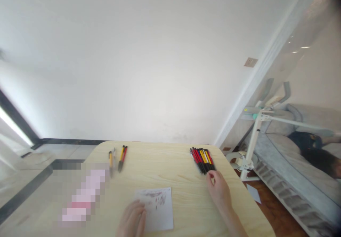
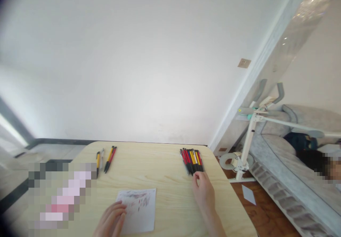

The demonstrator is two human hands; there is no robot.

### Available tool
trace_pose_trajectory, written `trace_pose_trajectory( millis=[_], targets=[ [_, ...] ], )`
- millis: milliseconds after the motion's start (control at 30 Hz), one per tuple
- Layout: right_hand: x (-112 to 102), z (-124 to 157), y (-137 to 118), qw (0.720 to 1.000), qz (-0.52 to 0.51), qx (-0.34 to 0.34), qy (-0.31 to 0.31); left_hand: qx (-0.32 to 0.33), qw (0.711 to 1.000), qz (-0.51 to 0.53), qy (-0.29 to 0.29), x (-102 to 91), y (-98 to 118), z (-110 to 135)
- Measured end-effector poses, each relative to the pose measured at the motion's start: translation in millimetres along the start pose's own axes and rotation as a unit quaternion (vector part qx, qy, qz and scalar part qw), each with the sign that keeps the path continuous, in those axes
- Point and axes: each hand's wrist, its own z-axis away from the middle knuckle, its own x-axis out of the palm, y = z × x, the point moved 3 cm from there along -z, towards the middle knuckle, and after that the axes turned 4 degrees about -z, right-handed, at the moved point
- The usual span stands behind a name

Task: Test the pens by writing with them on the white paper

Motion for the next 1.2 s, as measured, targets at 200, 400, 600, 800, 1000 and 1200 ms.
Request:
trace_pose_trajectory(
  millis=[200,400,600,800,1000,1200],
  targets=[
    [10.7,34.4,-14.4,0.993,-0.056,-0.030,-0.098,-0.017,0.998,-0.050,-0.029,-23.2,19.2,-25.2],
    [15.1,47.0,-17.5,0.986,-0.048,-0.055,-0.149,-0.145,0.974,-0.154,-0.079,-57.1,-7.7,-83.9],
    [16.6,48.8,-15.3,0.983,-0.046,-0.066,-0.162,-0.214,0.908,-0.320,-0.167,-62.7,-40.2,-143.5],
    [14.2,47.4,-17.5,0.984,-0.042,-0.056,-0.162,-0.216,0.844,-0.409,-0.270,-31.7,-67.2,-159.5],
    [13.8,47.0,-19.4,0.985,-0.035,-0.062,-0.157,-0.230,0.833,-0.417,-0.281,-19.6,-77.4,-164.2],
    [18.9,46.0,-12.6,0.986,-0.051,-0.060,-0.149,-0.229,0.846,-0.393,-0.279,-12.7,-74.2,-165.5]
  ],
)
